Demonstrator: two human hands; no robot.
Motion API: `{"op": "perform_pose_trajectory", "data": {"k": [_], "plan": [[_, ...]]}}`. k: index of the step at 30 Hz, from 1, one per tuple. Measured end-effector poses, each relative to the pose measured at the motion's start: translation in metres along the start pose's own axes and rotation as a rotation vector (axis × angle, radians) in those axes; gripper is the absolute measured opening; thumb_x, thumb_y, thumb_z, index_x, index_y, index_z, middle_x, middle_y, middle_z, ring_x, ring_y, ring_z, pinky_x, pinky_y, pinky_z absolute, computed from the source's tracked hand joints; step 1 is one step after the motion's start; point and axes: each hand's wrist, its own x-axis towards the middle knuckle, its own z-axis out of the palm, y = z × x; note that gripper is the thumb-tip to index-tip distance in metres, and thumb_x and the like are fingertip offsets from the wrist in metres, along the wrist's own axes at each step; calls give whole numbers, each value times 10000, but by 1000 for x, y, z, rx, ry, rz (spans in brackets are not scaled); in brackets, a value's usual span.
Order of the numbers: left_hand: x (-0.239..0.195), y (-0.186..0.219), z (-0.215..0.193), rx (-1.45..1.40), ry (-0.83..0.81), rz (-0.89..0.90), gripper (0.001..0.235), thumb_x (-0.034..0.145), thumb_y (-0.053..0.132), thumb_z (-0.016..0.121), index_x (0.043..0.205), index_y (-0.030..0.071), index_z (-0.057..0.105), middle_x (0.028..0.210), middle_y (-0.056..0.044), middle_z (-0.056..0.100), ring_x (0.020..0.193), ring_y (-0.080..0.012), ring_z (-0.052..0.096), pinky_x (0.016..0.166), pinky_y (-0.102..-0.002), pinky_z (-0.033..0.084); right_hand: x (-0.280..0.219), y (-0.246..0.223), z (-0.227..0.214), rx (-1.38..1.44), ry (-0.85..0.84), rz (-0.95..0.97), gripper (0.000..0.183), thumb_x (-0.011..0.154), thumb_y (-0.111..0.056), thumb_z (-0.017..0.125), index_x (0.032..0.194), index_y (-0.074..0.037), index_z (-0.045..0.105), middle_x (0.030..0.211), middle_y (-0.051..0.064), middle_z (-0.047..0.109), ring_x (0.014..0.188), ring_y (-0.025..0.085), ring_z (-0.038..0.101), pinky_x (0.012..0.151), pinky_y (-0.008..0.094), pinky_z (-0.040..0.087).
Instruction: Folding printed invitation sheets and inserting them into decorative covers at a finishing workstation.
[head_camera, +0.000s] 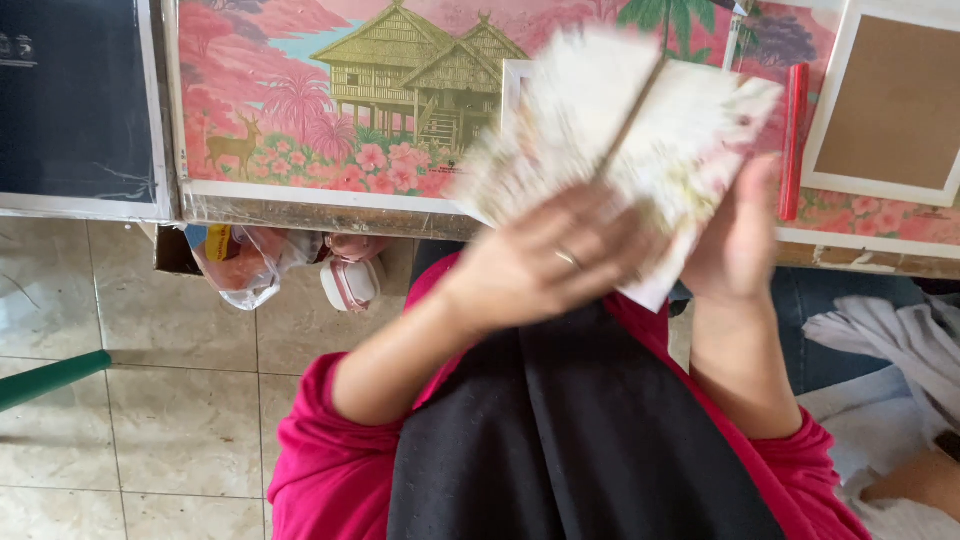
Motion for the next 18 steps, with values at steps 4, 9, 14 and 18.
{"op": "perform_pose_trajectory", "data": {"k": [4, 9, 14, 18], "plan": [[-23, 23, 23, -285, -114, -88, 353, 886, 426, 571, 1032, 120, 672, 1216, -132, 611, 1196, -306, 557, 1042, -504, 407, 0, 34, -90, -351, 228, -150, 243, 968, -124, 571, 1180, -9, 542, 1092, 138, 614, 1085, 262, 629, 1016, 405, 486], [-29, -5, 1, -311, 32, -732, 641, 905, 237, 725, 1452, 199, 394, 1499, -159, 318, 1401, -398, 357, 1148, -528, 358, -20, 83, -163, -344, 254, -27, 465, 919, -86, 628, 1353, -58, 462, 1234, 115, 534, 1206, 195, 523, 1039, 355, 422], [-50, 2, 27, -667, 141, -974, 320, 826, 109, 739, 1135, 154, 666, 916, 12, 629, 706, -127, 660, 585, -237, 566, -27, 80, -143, -442, 77, -16, 679, 868, -24, 617, 1459, -14, 281, 1431, 160, 358, 1335, 202, 316, 1146, 433, 266], [-58, 2, 28, -1003, 275, -1169, 291, 1017, 199, 481, 1254, 59, 577, 1083, -85, 558, 929, -139, 545, 826, -324, 516, -47, 112, -199, -153, 147, 151, 648, 782, -23, 537, 1409, -45, 374, 1210, 75, 537, 1132, 107, 539, 1013, 276, 460]]}}
